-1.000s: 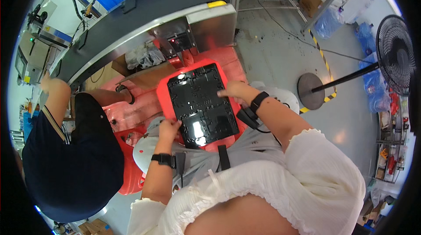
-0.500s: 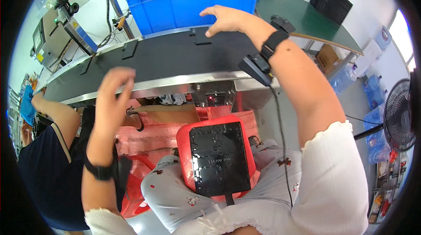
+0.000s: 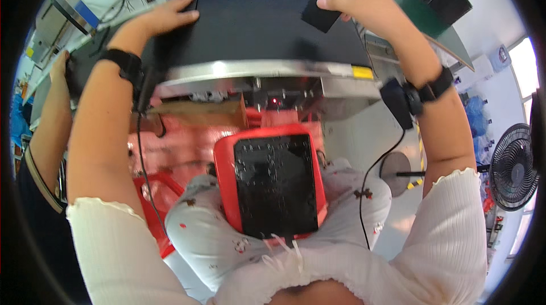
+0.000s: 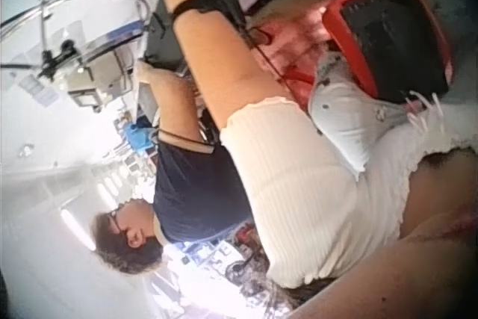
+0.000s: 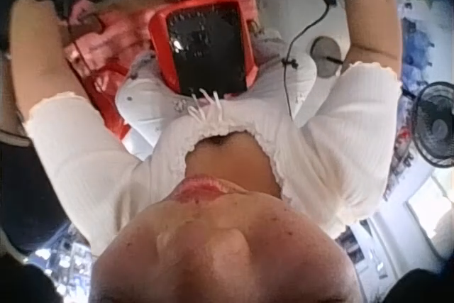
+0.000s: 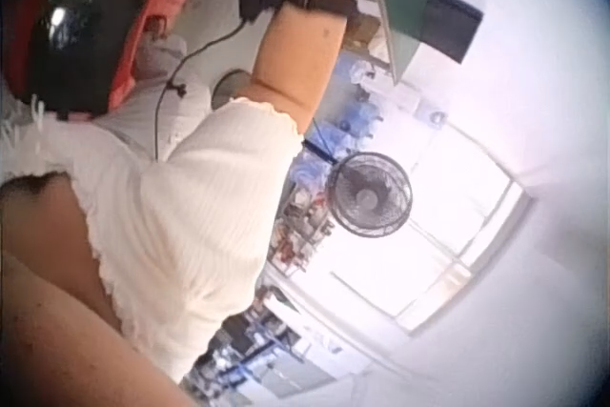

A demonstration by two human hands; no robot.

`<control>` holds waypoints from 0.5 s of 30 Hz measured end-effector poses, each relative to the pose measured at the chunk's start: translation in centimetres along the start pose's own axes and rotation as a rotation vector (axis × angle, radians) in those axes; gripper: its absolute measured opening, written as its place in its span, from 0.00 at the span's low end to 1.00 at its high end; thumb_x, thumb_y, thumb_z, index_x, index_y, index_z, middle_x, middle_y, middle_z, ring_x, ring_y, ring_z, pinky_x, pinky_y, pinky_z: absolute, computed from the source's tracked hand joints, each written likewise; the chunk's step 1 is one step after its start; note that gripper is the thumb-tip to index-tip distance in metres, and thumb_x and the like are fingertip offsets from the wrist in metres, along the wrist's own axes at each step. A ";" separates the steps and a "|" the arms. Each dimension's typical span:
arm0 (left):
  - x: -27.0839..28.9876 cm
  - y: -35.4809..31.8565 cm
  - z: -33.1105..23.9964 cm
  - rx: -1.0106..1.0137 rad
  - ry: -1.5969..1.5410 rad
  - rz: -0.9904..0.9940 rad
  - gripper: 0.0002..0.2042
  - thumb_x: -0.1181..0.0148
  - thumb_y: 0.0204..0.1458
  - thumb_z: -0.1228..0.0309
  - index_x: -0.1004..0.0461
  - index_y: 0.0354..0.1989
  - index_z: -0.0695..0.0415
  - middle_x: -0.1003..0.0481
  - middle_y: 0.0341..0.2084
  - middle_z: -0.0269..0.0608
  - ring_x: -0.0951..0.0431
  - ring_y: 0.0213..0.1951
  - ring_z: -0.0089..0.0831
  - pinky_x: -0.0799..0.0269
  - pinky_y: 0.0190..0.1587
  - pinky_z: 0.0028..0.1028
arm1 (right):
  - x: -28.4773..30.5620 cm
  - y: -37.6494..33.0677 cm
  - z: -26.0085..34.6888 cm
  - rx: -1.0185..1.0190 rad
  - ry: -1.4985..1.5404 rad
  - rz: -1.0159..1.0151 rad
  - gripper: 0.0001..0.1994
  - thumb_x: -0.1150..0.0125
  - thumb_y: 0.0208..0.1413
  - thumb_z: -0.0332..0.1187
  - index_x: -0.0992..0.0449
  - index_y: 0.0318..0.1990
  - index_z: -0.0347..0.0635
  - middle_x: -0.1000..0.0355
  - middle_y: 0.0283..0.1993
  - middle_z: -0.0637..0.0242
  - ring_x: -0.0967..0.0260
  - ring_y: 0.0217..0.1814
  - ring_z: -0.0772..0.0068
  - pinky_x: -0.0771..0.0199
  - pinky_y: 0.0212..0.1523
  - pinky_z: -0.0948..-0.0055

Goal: Manually assemble and check plastic electronic housing components on an assembly line.

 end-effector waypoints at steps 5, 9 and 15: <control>0.5 -1.8 -3.4 -0.012 0.150 -0.107 0.37 0.45 0.46 0.44 0.41 0.59 0.56 0.40 0.54 0.56 0.40 0.57 0.48 0.44 0.58 0.37 | -5.0 -11.0 1.6 0.036 0.450 0.409 0.12 0.44 0.51 0.30 0.30 0.42 0.36 0.31 0.29 0.63 0.33 0.23 0.74 0.31 0.27 0.72; 1.0 -4.1 -8.2 0.202 0.247 -0.126 0.39 0.42 0.41 0.41 0.34 0.52 0.65 0.35 0.49 0.57 0.35 0.53 0.48 0.40 0.55 0.36 | -15.7 -14.5 -2.2 -0.162 0.380 0.806 0.11 0.48 0.52 0.28 0.33 0.42 0.33 0.31 0.32 0.56 0.30 0.27 0.67 0.29 0.31 0.67; 0.4 -12.4 -16.1 -0.030 0.062 -0.484 0.36 0.38 0.40 0.47 0.32 0.49 0.67 0.33 0.44 0.55 0.33 0.48 0.46 0.38 0.51 0.36 | -25.1 -20.6 -7.0 -0.225 -0.012 0.350 0.22 0.39 0.45 0.31 0.35 0.47 0.34 0.37 0.47 0.46 0.33 0.44 0.50 0.30 0.41 0.61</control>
Point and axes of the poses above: each hand's wrist, its own y-axis towards the middle knuckle, its own x-axis out of the back of the hand, z = x × y, the point moved 2 cm from there along y, towards the middle knuckle
